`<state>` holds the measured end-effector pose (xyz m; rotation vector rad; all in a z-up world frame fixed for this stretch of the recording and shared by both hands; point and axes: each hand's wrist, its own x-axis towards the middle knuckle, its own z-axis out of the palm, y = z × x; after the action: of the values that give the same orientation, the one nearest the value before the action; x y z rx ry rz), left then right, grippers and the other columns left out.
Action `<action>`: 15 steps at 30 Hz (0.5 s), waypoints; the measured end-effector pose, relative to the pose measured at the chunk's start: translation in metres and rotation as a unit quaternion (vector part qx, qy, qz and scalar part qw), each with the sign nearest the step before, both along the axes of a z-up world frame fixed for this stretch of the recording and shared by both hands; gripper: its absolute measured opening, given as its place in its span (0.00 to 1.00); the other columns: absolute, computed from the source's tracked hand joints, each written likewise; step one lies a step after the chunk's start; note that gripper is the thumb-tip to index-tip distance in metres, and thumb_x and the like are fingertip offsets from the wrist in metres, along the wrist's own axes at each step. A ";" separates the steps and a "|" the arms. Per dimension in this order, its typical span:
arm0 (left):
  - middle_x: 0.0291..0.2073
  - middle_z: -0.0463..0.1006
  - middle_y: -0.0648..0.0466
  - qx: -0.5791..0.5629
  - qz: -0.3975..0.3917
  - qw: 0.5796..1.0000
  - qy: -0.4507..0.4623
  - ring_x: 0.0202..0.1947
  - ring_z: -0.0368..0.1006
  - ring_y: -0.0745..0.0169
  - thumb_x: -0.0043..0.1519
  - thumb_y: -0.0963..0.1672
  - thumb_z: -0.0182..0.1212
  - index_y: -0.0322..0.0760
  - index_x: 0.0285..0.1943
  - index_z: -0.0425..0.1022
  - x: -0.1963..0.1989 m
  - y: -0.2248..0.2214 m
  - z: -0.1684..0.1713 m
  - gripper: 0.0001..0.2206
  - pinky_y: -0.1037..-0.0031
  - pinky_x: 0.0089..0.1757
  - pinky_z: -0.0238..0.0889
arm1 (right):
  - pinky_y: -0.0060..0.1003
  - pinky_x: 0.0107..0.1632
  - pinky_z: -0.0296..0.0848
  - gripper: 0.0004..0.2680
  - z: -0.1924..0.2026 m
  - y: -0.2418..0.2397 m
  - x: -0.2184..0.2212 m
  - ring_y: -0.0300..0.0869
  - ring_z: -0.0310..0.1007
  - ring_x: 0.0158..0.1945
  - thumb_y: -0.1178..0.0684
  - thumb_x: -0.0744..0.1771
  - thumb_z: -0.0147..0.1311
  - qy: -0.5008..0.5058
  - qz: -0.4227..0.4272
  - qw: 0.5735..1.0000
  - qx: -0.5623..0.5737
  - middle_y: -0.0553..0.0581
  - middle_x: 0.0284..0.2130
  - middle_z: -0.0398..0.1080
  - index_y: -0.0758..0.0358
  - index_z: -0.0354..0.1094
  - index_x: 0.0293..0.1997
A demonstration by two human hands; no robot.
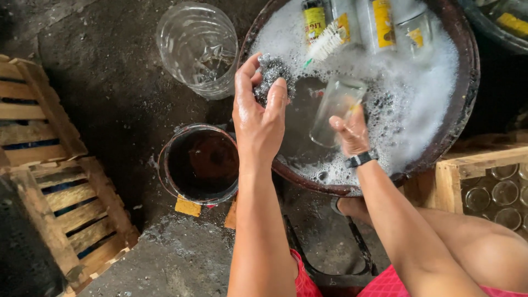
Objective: Washing glass cups in a tub of soapy water using a brush and rinsing them in a separate bucket.
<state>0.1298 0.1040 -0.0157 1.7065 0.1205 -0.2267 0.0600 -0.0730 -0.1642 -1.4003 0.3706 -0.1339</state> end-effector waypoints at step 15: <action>0.44 0.67 0.45 0.018 -0.006 0.999 -0.049 0.49 0.62 0.58 0.53 0.48 0.46 0.46 0.54 0.57 0.002 -0.003 -0.006 0.19 0.68 0.35 0.61 | 0.42 0.52 0.62 0.19 -0.009 0.002 0.000 0.46 0.58 0.49 0.55 0.58 0.53 -0.055 0.081 0.986 -0.137 0.61 0.45 0.56 0.62 0.45 0.48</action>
<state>0.1315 0.1013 -0.0212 1.7516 0.0419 -0.1488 0.0605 -0.0709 -0.1730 -1.6815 0.1484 -0.1314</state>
